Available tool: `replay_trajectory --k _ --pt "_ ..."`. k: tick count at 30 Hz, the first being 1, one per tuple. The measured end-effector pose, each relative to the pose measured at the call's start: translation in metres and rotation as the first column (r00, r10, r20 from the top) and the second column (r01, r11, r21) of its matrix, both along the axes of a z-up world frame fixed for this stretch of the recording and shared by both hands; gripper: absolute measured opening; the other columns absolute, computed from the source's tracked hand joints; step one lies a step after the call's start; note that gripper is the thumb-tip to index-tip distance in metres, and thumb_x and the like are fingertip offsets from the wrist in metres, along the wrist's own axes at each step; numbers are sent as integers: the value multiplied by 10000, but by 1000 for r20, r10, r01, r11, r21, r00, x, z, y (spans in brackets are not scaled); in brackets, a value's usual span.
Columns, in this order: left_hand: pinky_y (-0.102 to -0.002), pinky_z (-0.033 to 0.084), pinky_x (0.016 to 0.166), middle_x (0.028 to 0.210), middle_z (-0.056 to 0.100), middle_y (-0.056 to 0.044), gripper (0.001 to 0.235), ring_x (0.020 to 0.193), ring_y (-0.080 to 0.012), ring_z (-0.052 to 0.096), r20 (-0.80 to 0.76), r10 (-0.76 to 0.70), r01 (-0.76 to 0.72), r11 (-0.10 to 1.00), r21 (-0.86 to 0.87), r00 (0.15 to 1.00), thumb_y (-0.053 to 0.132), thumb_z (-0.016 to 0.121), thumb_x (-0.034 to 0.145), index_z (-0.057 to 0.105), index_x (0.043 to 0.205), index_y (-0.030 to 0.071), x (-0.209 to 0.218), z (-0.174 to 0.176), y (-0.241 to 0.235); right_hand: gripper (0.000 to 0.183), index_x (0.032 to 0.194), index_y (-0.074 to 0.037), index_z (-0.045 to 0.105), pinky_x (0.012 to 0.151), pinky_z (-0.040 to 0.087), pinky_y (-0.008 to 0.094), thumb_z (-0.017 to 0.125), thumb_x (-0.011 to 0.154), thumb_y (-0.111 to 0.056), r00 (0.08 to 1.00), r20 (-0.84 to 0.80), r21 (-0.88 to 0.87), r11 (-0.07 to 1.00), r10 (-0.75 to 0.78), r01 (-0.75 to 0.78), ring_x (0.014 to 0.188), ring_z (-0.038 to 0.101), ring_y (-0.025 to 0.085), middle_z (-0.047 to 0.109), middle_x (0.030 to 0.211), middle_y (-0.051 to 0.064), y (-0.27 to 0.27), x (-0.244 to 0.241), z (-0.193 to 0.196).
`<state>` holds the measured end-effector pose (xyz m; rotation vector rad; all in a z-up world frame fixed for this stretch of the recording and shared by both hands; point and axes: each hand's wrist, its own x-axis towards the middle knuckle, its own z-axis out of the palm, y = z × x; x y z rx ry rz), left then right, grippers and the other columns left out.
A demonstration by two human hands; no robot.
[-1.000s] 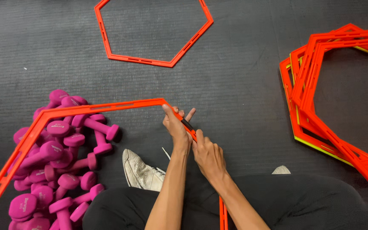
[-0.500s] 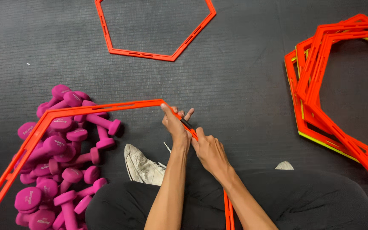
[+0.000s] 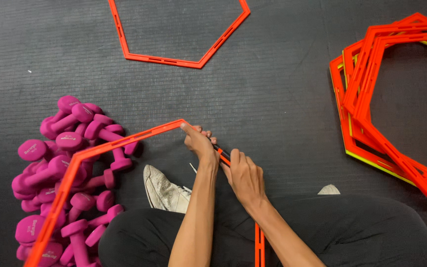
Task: The person sits on the gym floor and assembles orange hexagon-shaped frames using small black connectors. They pick up frame pieces, align the ends, and insert the connectors to join them into complete hexagons, stacking the finished units on the floor.
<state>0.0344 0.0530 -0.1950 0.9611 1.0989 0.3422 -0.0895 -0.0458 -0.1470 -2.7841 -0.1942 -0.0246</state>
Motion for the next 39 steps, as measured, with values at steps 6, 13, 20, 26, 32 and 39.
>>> replay_trajectory --k 6,13,20,26,32,39 --pt "-269 420 304 563 495 -85 567 364 -182 494 -37 -147 149 984 95 988 576 416 1051 534 765 101 -4 32 -4 366 955 -79 563 478 594 421 670 971 -429 994 108 -32 999 4 -1 561 718 283 607 672 66 1 0 3" --pt "-281 474 317 586 547 -117 552 374 -215 537 -52 -183 187 980 69 982 535 427 1059 582 788 80 -4 15 1 378 943 -94 551 594 552 493 736 925 -423 966 -235 374 908 -107 191 691 728 450 717 731 210 -5 8 17" --pt "-306 616 535 674 527 -49 589 623 -168 602 223 -358 384 919 -84 907 625 424 1037 543 859 77 -11 45 11 353 910 -76 524 537 485 402 775 900 -323 920 -384 512 812 -73 279 567 681 425 675 666 256 -12 23 26" --pt "-486 465 1145 1394 623 -203 511 1335 -348 585 805 -422 883 396 -250 417 341 620 1008 567 1418 41 -38 53 31 296 923 -110 606 535 468 365 774 911 -353 938 -343 609 749 -48 262 515 581 290 608 580 175 -30 33 -5" --pt "-457 498 1127 1353 645 -256 633 1321 -374 592 839 -302 851 427 -305 452 217 661 972 442 1511 -34 -50 9 29 317 917 -84 665 505 454 332 736 944 -393 936 -351 694 680 31 238 493 506 201 550 543 122 -27 32 -3" --pt "-367 520 1093 1117 620 -91 383 1201 -294 611 850 -331 871 419 -255 409 250 721 977 580 1277 58 -46 23 24 566 977 -126 472 699 475 534 281 1013 -658 775 -563 218 854 -285 473 907 677 460 718 917 163 -1 12 43"
